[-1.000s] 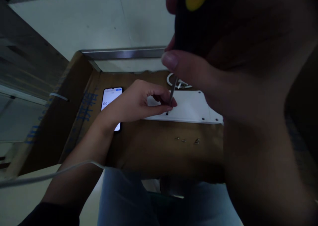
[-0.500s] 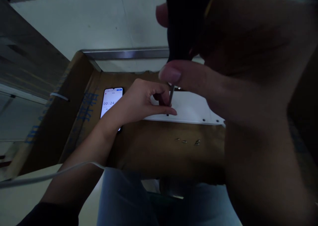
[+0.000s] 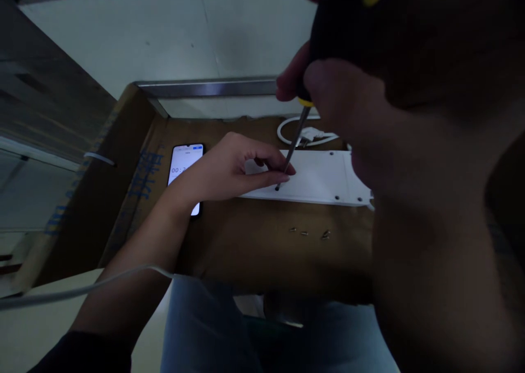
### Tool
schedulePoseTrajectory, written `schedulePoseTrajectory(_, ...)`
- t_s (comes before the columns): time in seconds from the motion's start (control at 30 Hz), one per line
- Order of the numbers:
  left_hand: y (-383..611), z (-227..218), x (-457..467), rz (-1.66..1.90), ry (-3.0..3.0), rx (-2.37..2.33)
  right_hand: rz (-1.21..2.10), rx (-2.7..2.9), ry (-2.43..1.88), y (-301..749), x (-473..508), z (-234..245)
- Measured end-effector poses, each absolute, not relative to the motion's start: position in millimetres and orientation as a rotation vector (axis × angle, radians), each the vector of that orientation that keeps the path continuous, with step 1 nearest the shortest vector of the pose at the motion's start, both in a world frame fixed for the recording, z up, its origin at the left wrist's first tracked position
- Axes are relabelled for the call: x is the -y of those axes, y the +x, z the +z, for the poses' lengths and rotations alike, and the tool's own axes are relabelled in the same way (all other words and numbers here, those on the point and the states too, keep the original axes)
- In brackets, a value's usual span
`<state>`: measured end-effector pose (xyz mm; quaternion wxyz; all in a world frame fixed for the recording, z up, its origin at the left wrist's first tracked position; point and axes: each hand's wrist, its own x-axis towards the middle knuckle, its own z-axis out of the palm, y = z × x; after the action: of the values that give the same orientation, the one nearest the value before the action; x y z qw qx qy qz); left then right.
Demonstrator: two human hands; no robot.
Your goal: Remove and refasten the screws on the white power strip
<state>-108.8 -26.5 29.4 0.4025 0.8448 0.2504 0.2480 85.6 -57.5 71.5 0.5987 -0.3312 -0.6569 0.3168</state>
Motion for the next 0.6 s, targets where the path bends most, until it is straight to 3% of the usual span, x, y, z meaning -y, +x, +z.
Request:
schedulePoseTrajectory(0.17,-107,26,25,0.663,2.178,-0.655,0.421,1.691,-0.704,86,54,65)
schedulePoseTrajectory(0.5,-105,24,26,0.727,2.198,-0.652,0.638,1.620,-0.801,86,63,76)
schedulePoseTrajectory(0.6,-105,24,26,0.721,2.203,-0.685,0.450,1.753,-0.897,89,63,73)
